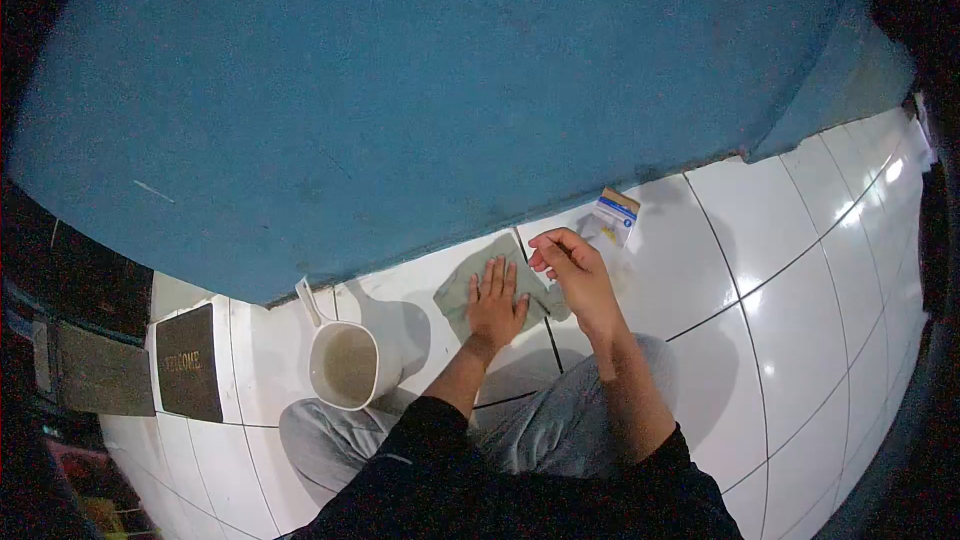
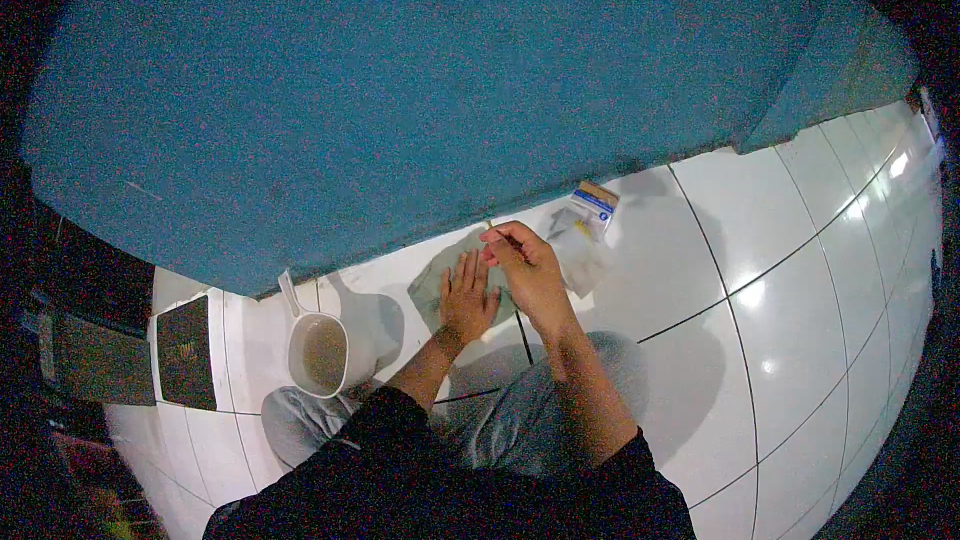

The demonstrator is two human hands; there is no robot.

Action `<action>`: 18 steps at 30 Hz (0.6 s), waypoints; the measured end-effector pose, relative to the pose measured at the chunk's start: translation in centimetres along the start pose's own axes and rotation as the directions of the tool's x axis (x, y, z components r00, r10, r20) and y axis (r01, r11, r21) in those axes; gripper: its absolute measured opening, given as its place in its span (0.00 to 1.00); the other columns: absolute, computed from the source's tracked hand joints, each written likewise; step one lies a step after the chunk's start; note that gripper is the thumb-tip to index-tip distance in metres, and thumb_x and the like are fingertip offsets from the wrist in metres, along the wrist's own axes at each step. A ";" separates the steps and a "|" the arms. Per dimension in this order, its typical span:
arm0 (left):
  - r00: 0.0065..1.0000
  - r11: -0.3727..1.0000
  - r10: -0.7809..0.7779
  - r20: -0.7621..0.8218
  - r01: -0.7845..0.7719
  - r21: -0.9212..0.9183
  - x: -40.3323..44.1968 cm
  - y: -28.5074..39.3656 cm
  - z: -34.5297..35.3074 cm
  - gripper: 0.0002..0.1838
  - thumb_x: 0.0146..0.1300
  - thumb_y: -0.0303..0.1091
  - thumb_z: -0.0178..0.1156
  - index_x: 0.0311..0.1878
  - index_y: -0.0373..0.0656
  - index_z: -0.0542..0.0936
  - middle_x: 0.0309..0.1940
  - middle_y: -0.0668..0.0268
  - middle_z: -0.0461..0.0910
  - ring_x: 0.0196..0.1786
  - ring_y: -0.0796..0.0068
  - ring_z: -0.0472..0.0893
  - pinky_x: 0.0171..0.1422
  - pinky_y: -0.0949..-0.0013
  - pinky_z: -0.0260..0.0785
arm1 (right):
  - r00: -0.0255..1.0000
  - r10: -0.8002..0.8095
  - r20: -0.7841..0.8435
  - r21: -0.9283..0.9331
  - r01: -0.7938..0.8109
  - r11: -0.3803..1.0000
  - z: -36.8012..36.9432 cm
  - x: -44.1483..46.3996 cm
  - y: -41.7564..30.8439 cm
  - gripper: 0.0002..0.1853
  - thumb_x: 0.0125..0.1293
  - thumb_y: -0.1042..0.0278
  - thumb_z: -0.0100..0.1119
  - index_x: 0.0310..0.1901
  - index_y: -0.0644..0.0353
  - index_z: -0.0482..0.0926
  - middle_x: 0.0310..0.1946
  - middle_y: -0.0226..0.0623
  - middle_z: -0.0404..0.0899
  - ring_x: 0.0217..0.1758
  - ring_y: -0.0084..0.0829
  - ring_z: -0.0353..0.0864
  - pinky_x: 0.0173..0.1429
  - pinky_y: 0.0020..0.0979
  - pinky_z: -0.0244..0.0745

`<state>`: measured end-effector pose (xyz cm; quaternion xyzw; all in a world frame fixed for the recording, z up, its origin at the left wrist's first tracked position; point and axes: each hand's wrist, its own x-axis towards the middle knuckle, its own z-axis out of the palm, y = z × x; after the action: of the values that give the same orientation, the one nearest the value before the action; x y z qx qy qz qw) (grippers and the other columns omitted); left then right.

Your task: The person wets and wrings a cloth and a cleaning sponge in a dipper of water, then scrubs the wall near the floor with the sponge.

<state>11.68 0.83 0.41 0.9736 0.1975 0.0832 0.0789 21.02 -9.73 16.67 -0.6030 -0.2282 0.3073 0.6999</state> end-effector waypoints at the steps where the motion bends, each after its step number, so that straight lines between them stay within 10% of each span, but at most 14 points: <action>1: 1.000 1.000 -0.012 -0.001 0.012 0.004 0.3 -0.4 -0.1 0.31 0.58 0.47 0.41 0.63 0.44 0.53 0.66 0.61 0.46 0.68 0.64 0.44 0.67 0.52 0.32 | 1.000 0.003 -0.008 -0.011 -0.003 1.000 -0.1 0.0 0.4 0.08 0.63 0.65 0.45 0.37 0.57 0.74 0.27 0.25 0.74 0.33 0.16 0.70 0.39 0.20 0.61; 18: 0.955 0.955 -0.288 -0.069 0.292 0.051 -5.7 -6.1 0.7 0.30 0.63 0.45 0.32 0.63 0.34 0.48 0.66 0.54 0.39 0.68 0.57 0.39 0.67 0.54 0.36 | 1.000 0.008 -0.014 -0.027 -0.008 1.000 0.4 0.6 0.4 0.07 0.61 0.71 0.47 0.34 0.63 0.74 0.25 0.32 0.74 0.30 0.20 0.71 0.38 0.21 0.67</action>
<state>4.34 4.07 -2.12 0.9331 0.3428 0.0943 0.0544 21.08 -9.01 16.29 -0.6155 -0.2249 0.3026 0.6921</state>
